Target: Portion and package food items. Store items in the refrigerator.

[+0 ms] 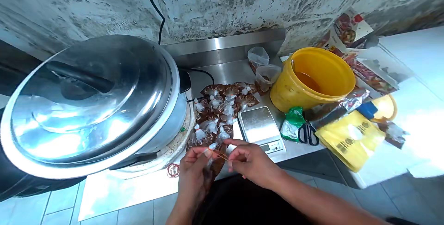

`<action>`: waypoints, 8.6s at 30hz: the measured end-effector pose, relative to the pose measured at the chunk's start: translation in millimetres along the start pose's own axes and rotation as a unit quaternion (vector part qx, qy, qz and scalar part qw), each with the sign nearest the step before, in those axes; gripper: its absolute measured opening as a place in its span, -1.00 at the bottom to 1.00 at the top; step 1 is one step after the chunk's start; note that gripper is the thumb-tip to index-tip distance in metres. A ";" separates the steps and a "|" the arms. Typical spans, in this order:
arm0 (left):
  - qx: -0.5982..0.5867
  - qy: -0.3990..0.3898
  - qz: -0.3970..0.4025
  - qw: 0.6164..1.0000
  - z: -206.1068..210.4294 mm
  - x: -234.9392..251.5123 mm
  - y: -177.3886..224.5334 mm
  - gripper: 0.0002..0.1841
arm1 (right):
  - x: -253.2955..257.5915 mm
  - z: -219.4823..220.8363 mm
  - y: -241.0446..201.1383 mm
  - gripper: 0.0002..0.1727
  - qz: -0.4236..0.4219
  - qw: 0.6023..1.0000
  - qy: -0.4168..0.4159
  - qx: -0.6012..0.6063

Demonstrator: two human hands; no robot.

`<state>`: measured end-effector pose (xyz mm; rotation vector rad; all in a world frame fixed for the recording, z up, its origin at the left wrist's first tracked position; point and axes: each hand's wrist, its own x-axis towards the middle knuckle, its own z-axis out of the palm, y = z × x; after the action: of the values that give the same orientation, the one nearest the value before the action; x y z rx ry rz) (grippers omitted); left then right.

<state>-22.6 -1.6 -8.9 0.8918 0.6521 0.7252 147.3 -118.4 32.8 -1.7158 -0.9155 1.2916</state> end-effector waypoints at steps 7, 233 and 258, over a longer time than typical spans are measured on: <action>0.380 -0.223 0.200 0.875 -20.7 0.0 -21.8 -0.85 | 14.8 -4.2 10.0 -0.77 0.148 0.969 -0.054 0.190; 0.093 -0.211 0.127 0.965 -54.6 11.4 39.4 -0.80 | 45.4 26.8 -47.7 -0.87 -0.226 0.961 -0.057 0.148; 0.057 0.098 0.170 0.979 -135.4 -68.0 64.0 -0.79 | 150.6 139.5 22.1 -0.65 -0.180 0.798 -0.308 -0.486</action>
<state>-183.2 33.6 -4.6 1.0598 0.7296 1.1022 47.2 28.5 -72.2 -1.6346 -2.4989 1.1818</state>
